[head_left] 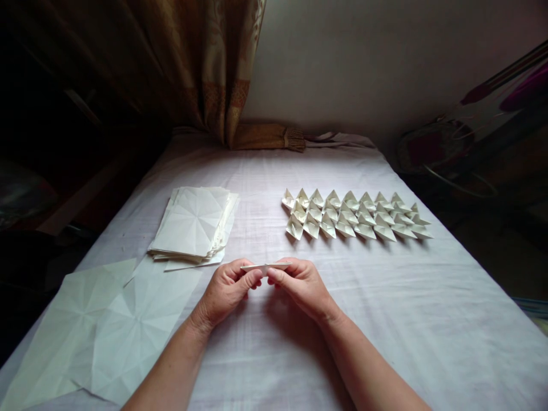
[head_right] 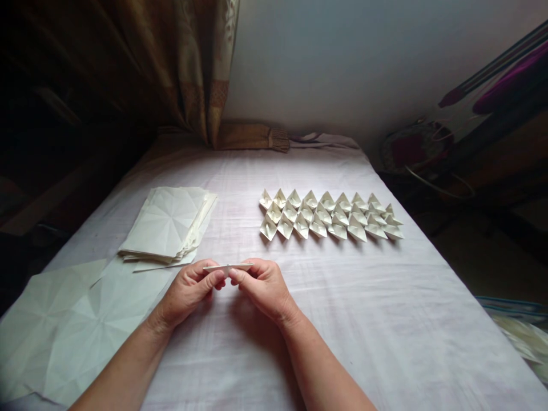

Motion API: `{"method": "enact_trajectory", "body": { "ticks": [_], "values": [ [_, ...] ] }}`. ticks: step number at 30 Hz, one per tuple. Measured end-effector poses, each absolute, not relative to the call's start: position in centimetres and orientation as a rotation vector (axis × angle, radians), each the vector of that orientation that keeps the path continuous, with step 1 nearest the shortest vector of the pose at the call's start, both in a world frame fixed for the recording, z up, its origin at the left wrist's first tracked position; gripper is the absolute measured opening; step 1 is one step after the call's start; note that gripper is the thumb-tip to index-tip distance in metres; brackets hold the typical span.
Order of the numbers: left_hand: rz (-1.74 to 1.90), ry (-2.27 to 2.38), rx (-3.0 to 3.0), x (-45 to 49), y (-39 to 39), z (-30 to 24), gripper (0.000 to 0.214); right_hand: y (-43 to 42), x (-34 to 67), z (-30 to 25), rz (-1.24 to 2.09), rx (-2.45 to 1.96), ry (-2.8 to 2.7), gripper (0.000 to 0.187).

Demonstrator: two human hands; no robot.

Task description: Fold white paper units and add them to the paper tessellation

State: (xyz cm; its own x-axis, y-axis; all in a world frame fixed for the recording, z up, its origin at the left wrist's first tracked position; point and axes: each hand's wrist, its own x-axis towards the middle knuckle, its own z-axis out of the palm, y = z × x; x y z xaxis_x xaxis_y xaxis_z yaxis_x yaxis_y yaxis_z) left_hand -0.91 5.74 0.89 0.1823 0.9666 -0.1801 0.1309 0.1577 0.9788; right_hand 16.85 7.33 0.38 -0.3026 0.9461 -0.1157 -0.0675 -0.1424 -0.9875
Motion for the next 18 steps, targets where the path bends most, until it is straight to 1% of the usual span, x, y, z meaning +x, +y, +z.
{"method": "enact_trajectory", "body": {
  "ticks": [3, 6, 9, 15, 18],
  "values": [
    [0.899, 1.223, 1.198, -0.95, 5.80, 0.83, 0.045, 7.48, 17.08, 0.65, 1.596, -1.131, -1.297, 0.041],
    [0.889, 1.222, 1.165, -1.01, 5.81, 0.78, 0.047, 7.48, 16.99, 0.74, 1.531, -1.174, -1.300, 0.044],
    [0.890, 1.203, 1.149, -1.01, 5.81, 0.77, 0.048, 7.35, 16.64, 0.63, 1.472, -1.179, -1.292, 0.043],
    [0.909, 1.167, 1.125, -0.94, 5.81, 0.75, 0.048, 7.18, 16.50, 0.56, 1.494, -1.195, -1.284, 0.042],
    [0.945, 1.178, 1.131, -0.99, 5.82, 0.77, 0.047, 7.12, 16.58, 0.44, 1.438, -1.189, -1.324, 0.039]
  ]
}}
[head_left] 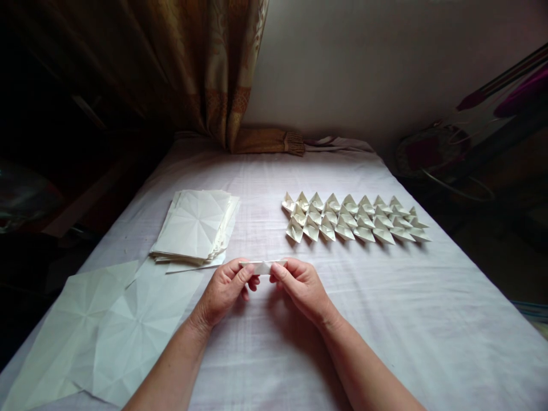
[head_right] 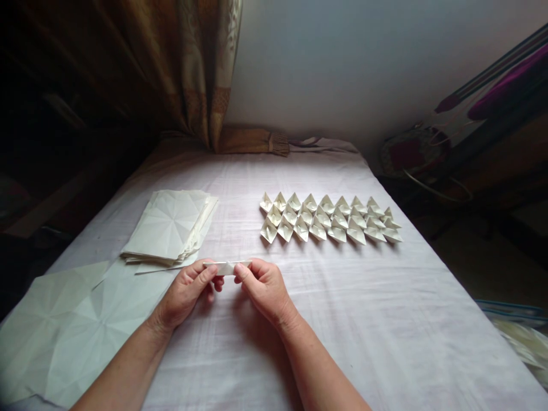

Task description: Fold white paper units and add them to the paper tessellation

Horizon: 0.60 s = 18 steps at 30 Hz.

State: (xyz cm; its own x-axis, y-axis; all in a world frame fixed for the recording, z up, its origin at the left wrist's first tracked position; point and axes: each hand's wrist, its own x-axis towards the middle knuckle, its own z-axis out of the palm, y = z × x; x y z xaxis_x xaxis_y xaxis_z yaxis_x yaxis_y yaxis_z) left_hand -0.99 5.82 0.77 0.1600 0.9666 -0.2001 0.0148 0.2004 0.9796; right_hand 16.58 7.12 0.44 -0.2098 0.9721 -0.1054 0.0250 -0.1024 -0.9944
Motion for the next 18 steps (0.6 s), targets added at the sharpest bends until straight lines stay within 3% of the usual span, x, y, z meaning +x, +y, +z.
{"method": "enact_trajectory", "body": {
  "ticks": [8, 18],
  "values": [
    [1.047, 1.243, 1.071, -0.7, 6.0, 0.7, 0.042, 7.0, 16.2, -0.5, 1.339, -1.044, -1.370, 0.019],
    [1.061, 1.286, 1.090, -0.5, 5.8, 0.7, 0.048, 6.9, 16.7, -0.4, 1.259, -1.009, -1.610, 0.024]
  ]
}}
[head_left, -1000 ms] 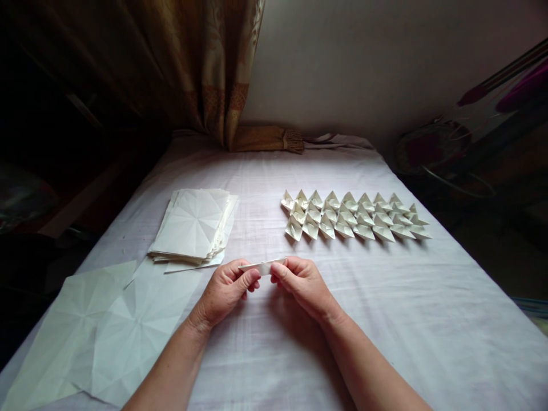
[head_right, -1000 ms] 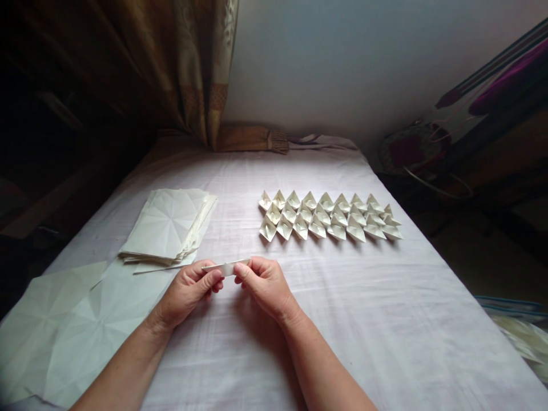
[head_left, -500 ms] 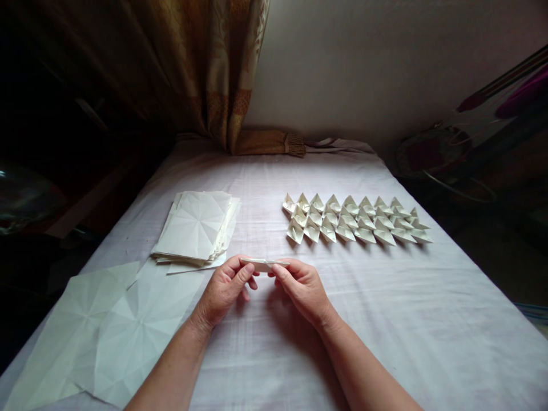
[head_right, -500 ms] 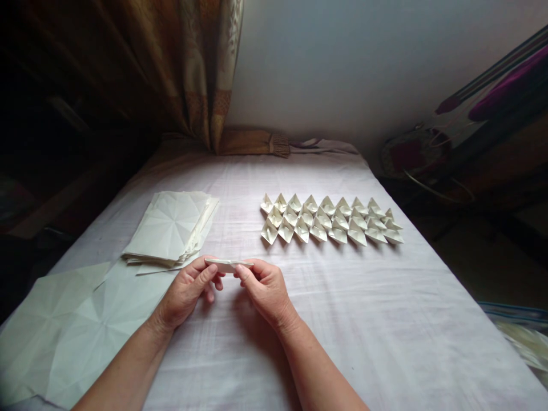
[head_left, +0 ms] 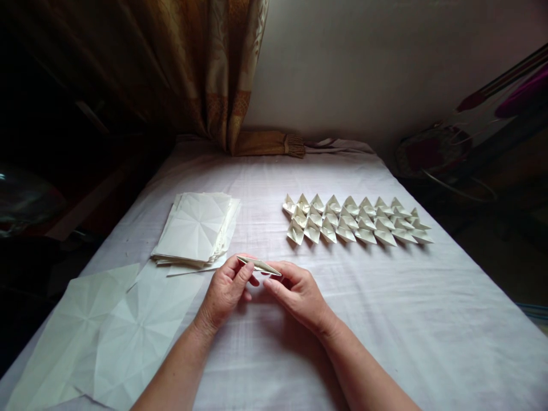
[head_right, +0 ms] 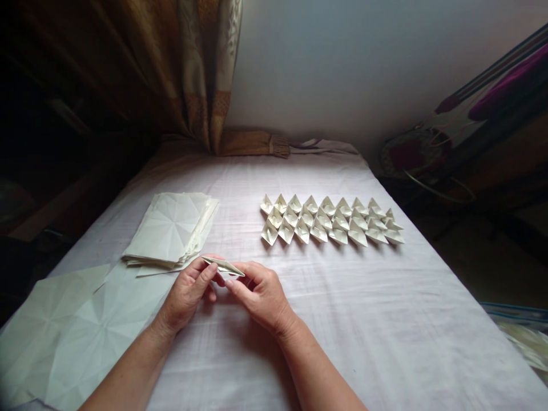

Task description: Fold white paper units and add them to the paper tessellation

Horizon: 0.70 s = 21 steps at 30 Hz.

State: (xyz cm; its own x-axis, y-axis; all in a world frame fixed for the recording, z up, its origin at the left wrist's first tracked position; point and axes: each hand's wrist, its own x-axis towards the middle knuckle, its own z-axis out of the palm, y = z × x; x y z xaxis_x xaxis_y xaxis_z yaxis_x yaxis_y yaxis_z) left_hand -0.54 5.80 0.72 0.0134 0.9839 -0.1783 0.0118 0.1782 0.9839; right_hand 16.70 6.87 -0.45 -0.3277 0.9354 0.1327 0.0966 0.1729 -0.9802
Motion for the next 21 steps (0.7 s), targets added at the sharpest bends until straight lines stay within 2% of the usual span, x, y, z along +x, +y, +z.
{"method": "enact_trajectory", "body": {
  "ticks": [11, 21],
  "values": [
    [0.868, 1.327, 1.258, -0.33, 5.70, 1.10, 0.051, 6.89, 16.51, -0.21, 1.266, -1.153, -1.586, 0.023],
    [0.792, 1.339, 1.336, -0.33, 5.71, 1.18, 0.050, 6.85, 16.15, -0.36, 1.116, -1.293, -1.568, 0.025]
  ]
}}
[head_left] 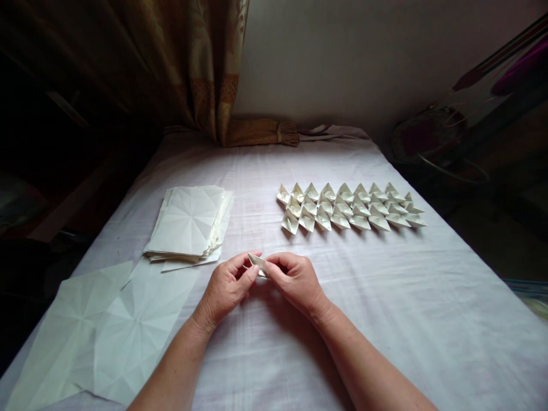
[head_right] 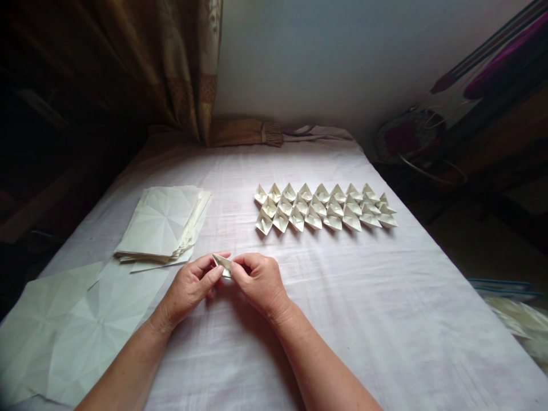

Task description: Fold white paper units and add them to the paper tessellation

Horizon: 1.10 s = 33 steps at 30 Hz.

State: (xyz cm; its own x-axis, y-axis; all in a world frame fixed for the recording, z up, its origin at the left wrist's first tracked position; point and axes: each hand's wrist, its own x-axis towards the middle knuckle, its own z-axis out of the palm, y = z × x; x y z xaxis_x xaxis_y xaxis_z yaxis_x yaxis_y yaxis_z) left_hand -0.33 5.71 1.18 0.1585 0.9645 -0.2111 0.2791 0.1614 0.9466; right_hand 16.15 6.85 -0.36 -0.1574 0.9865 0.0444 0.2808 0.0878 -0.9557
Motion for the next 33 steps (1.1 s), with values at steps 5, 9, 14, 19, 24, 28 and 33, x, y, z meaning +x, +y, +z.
{"method": "enact_trajectory", "body": {
  "ticks": [5, 9, 14, 19, 24, 28, 33],
  "values": [
    [0.777, 1.352, 1.315, -0.4, 5.8, 1.3, 0.053, 6.9, 16.1, -0.4, 1.164, -1.306, -1.508, 0.024],
    [0.765, 1.369, 1.258, -0.4, 5.8, 0.8, 0.055, 6.8, 16.1, -0.7, 1.162, -1.303, -1.484, 0.020],
    [0.783, 1.485, 1.245, 0.1, 5.7, 0.4, 0.049, 6.6, 16.0, -0.7, 1.061, -1.314, -1.575, 0.017],
    [0.831, 1.502, 1.240, 0.6, 5.5, 0.4, 0.036, 6.5, 16.0, -0.4, 1.037, -1.301, -1.644, 0.015],
    [0.748, 1.562, 1.441, 0.7, 5.3, 0.6, 0.023, 6.5, 16.0, -0.5, 1.012, -1.325, -1.668, 0.013],
    [0.701, 1.663, 1.530, 0.9, 5.2, 0.7, 0.023, 6.4, 15.8, -0.5, 0.936, -1.375, -1.691, 0.011],
    [0.599, 1.794, 1.593, 1.2, 5.2, 1.0, 0.023, 6.3, 15.5, -0.5, 0.839, -1.422, -1.703, 0.009]
  ]
}}
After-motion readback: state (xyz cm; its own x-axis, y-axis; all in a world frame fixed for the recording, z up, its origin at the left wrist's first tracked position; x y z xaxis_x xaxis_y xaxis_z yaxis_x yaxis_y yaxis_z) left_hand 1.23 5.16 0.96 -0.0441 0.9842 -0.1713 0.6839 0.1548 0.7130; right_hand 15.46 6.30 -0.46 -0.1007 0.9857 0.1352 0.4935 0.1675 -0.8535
